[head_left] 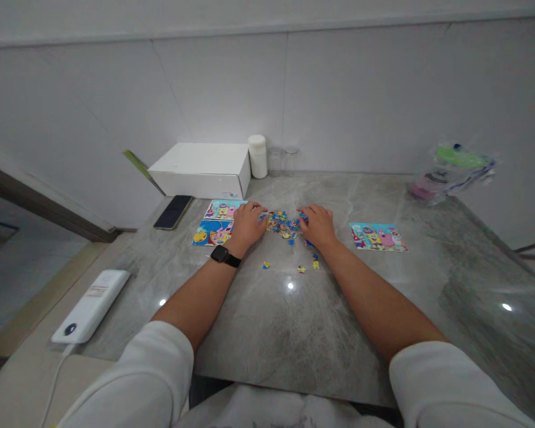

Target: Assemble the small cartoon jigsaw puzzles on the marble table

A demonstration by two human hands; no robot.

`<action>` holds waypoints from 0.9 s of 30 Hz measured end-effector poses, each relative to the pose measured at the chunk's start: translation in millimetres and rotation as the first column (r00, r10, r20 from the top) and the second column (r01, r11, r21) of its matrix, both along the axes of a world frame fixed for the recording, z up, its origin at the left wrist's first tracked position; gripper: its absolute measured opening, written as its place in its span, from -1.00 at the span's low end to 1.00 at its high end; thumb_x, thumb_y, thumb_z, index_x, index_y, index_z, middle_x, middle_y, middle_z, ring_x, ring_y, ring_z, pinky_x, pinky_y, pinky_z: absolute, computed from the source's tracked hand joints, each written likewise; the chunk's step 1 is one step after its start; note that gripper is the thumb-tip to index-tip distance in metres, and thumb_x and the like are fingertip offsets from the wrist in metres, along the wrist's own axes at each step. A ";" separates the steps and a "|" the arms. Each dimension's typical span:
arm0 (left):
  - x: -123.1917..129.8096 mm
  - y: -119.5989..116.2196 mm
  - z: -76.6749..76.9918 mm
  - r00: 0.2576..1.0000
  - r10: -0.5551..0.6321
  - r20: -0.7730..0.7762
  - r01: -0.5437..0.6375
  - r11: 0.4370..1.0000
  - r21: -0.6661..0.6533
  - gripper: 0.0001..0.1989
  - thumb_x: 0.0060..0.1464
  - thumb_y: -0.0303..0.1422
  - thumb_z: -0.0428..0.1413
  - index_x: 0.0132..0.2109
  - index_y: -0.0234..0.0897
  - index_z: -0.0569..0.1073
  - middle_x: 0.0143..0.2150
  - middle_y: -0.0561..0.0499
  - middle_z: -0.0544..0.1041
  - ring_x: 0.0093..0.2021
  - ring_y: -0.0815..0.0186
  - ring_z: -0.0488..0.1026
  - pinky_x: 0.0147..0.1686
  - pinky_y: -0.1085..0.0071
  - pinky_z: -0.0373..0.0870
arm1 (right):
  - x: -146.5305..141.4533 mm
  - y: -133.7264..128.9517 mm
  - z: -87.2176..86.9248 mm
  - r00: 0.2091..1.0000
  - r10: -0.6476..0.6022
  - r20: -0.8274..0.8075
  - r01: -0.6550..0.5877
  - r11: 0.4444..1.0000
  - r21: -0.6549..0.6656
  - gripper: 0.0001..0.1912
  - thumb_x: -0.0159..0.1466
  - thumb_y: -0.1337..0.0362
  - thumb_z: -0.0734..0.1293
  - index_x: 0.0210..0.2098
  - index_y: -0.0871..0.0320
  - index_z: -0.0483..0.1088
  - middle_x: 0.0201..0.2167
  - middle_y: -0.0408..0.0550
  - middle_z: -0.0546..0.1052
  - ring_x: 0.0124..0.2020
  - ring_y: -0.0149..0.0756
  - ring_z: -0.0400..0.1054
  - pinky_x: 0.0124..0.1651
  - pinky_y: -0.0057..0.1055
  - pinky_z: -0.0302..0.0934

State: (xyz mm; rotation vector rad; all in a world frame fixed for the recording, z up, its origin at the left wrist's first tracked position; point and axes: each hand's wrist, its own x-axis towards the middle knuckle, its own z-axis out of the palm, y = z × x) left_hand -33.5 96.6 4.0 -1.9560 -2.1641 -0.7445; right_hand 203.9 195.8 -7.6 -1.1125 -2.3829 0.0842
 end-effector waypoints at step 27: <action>-18.1 61.9 42.3 0.969 -0.136 0.206 0.209 0.894 -0.397 -0.68 0.24 -0.22 0.14 -0.04 -0.27 0.71 -0.15 -0.04 0.72 -0.24 0.27 0.58 -0.19 0.42 0.47 | -0.5 11.5 -10.6 0.913 0.014 -0.408 -0.008 1.000 0.016 -0.64 0.30 0.44 0.26 0.00 0.11 0.55 -0.16 0.00 0.65 -0.08 -0.13 0.48 0.12 -0.17 0.13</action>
